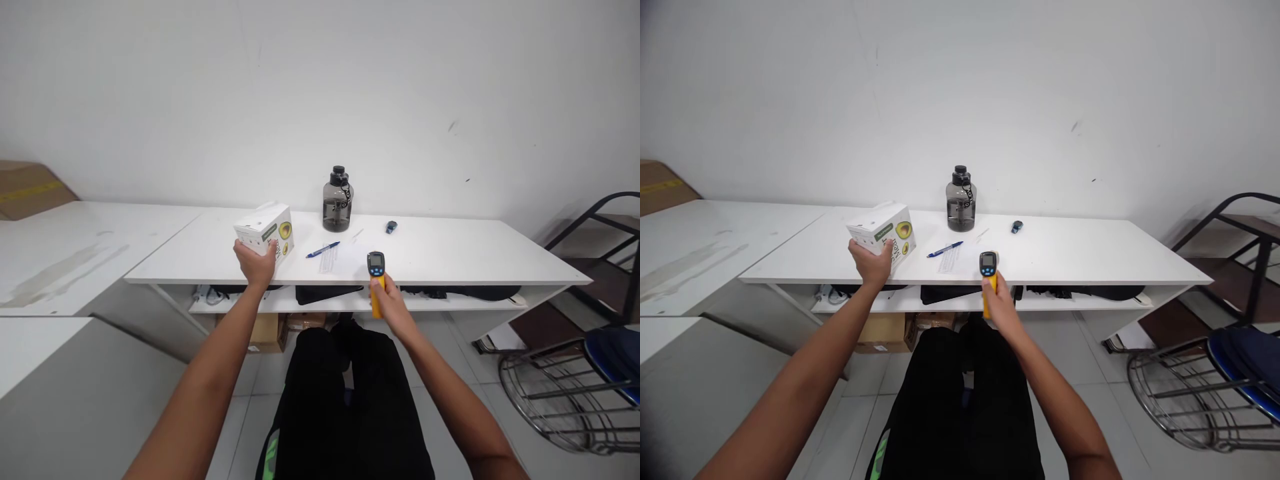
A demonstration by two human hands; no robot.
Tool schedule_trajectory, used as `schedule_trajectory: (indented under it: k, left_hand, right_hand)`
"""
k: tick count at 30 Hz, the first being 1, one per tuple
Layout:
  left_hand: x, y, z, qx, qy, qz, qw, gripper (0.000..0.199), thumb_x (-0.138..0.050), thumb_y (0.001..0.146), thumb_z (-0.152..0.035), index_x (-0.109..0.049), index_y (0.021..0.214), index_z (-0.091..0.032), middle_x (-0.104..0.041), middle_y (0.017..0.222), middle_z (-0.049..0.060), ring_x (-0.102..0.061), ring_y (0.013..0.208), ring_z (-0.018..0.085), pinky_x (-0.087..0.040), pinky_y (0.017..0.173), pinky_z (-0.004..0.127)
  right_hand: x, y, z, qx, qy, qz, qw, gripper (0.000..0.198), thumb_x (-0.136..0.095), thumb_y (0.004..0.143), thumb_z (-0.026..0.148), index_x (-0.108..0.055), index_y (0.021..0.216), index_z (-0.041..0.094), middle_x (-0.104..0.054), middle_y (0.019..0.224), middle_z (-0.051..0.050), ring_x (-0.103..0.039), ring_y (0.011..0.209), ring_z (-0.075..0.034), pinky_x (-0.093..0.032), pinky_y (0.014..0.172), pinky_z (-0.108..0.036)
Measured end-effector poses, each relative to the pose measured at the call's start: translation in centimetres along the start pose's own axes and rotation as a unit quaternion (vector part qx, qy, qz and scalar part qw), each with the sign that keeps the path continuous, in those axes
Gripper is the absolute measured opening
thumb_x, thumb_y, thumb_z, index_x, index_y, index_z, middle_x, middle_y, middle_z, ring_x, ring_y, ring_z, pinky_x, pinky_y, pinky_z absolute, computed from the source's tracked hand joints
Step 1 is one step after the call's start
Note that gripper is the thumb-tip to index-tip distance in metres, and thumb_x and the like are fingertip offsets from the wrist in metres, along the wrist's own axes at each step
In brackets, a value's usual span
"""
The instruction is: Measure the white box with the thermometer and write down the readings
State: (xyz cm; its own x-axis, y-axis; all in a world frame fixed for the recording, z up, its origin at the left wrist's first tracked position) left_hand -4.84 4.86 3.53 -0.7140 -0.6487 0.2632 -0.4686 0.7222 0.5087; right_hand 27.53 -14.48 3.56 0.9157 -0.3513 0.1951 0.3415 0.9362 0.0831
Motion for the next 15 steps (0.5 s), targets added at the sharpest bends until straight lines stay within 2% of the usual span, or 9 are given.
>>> schedule_trajectory:
  k: [3,7,11,15]
  left_hand:
    - [-0.1,0.0,0.1,-0.002,0.011,-0.006,1.000,0.088,-0.074,0.072,-0.047,-0.028,0.140,-0.014,-0.046,0.140,0.021,-0.045,0.134,0.035,-0.040,0.110,0.049]
    - [-0.3,0.3,0.2,-0.018,0.014,-0.009,1.000,0.089,-0.073,0.073,-0.047,-0.028,0.139,-0.010,-0.045,0.139,0.024,-0.042,0.136,0.037,-0.038,0.111,0.049]
    - [-1.0,0.8,0.6,-0.010,0.003,-0.002,1.000,0.088,-0.072,0.073,-0.047,-0.027,0.140,-0.013,-0.046,0.138,0.022,-0.043,0.135,0.037,-0.040,0.110,0.050]
    - [-1.7,1.2,1.0,-0.011,-0.014,-0.004,1.000,0.089,-0.073,0.073,-0.048,-0.027,0.141,-0.014,-0.046,0.136,0.022,-0.043,0.133,0.037,-0.040,0.109,0.051]
  right_hand:
    - [3.7,4.1,-0.5,0.039,-0.200,-0.069,0.977,0.058,-0.052,0.088,0.050,-0.052,0.137,0.018,-0.065,0.124,-0.013,-0.060,0.108,-0.029,-0.047,0.092,-0.042]
    - [7.1,8.8,-2.6,0.005,-0.446,-0.112,0.888,0.056,-0.051,0.092,0.039,-0.050,0.142,0.012,-0.065,0.121,-0.019,-0.059,0.110,-0.033,-0.045,0.088,-0.041]
    - [8.1,10.6,-4.1,0.026,-0.558,-0.149,0.816,0.048,-0.049,0.095,0.036,-0.055,0.137,0.013,-0.063,0.117,-0.021,-0.057,0.106,-0.033,-0.045,0.079,-0.040]
    - [7.4,11.3,-4.3,0.090,-0.602,-0.169,0.775,0.041,-0.048,0.094,0.031,-0.061,0.128,0.011,-0.058,0.125,-0.023,-0.050,0.115,-0.036,-0.043,0.078,-0.043]
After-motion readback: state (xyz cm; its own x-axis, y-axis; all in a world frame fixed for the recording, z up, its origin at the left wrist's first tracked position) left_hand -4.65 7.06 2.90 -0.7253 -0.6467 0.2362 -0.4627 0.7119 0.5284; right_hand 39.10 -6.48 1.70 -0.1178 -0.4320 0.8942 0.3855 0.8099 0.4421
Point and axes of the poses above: each hand's wrist, its own y-axis towards the middle knuckle, its own x-axis out of the back of the hand, z = x × y, the point moved 6 cm from there along y, towards the middle knuckle
